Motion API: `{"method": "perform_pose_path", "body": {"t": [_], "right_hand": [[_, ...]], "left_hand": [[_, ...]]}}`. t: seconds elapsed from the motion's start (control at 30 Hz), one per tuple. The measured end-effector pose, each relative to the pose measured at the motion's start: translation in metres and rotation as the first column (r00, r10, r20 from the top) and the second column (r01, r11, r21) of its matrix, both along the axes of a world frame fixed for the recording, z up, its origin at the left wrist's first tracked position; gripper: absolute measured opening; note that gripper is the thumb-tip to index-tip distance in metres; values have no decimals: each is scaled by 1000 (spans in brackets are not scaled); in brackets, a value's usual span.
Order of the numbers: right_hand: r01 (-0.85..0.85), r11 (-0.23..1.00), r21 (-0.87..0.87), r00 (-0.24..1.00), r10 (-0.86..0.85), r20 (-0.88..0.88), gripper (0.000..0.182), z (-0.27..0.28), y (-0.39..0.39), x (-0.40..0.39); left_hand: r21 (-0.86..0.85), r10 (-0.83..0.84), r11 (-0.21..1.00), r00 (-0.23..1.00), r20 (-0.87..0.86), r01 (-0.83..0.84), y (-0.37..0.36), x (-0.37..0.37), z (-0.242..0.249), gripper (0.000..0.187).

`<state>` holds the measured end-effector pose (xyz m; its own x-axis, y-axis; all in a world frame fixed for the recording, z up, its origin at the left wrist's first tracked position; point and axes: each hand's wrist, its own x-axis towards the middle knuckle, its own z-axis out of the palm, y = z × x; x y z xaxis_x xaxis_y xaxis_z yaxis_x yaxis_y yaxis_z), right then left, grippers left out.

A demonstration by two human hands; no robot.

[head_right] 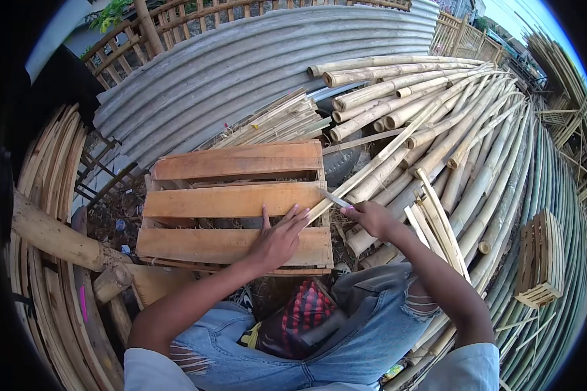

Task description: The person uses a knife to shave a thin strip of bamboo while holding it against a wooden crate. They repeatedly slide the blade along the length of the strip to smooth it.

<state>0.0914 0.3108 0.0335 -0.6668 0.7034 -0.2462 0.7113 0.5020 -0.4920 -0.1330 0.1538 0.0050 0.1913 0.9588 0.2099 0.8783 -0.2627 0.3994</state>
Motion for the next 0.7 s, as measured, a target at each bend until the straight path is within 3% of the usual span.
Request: {"method": "perform_pose_path", "body": {"t": [0.07,0.13,0.2,0.3,0.37,0.5,0.53,0.6,0.67,0.7], "right_hand": [[222,963,155,973,-229,29,57,-9,29,10],[228,940,256,957,-168,-237,53,-19,61,37],[490,871,-22,869,-490,-60,49,-6,65,33],[81,959,270,997,-78,-22,51,3,12,14],[53,980,194,992,-74,107,56,6,-19,-10],[-83,969,233,985,44,166,61,8,-32,-26],[-83,968,236,985,44,164,61,5,-14,-21],[204,930,306,979,-201,-43,60,-15,36,4],[234,851,470,971,-229,-69,60,-17,54,23],[222,853,473,972,-232,-38,61,-15,47,24]], "left_hand": [[-1,-3,1000,1000,-1,3,0,0,0,42],[3,-7,1000,1000,-8,7,0,0,1,42],[18,-27,999,999,-19,28,0,-1,0,42],[26,-41,999,998,-39,42,1,-1,0,43],[16,-44,999,998,-35,44,1,-2,0,43],[2,-41,999,999,-31,42,1,-2,1,43],[5,-41,999,999,-34,41,1,-2,1,43],[28,-51,998,998,-31,52,0,-2,0,43],[44,-64,997,994,-93,68,3,-4,1,42],[50,-74,995,986,-149,82,4,-4,2,40]]}}
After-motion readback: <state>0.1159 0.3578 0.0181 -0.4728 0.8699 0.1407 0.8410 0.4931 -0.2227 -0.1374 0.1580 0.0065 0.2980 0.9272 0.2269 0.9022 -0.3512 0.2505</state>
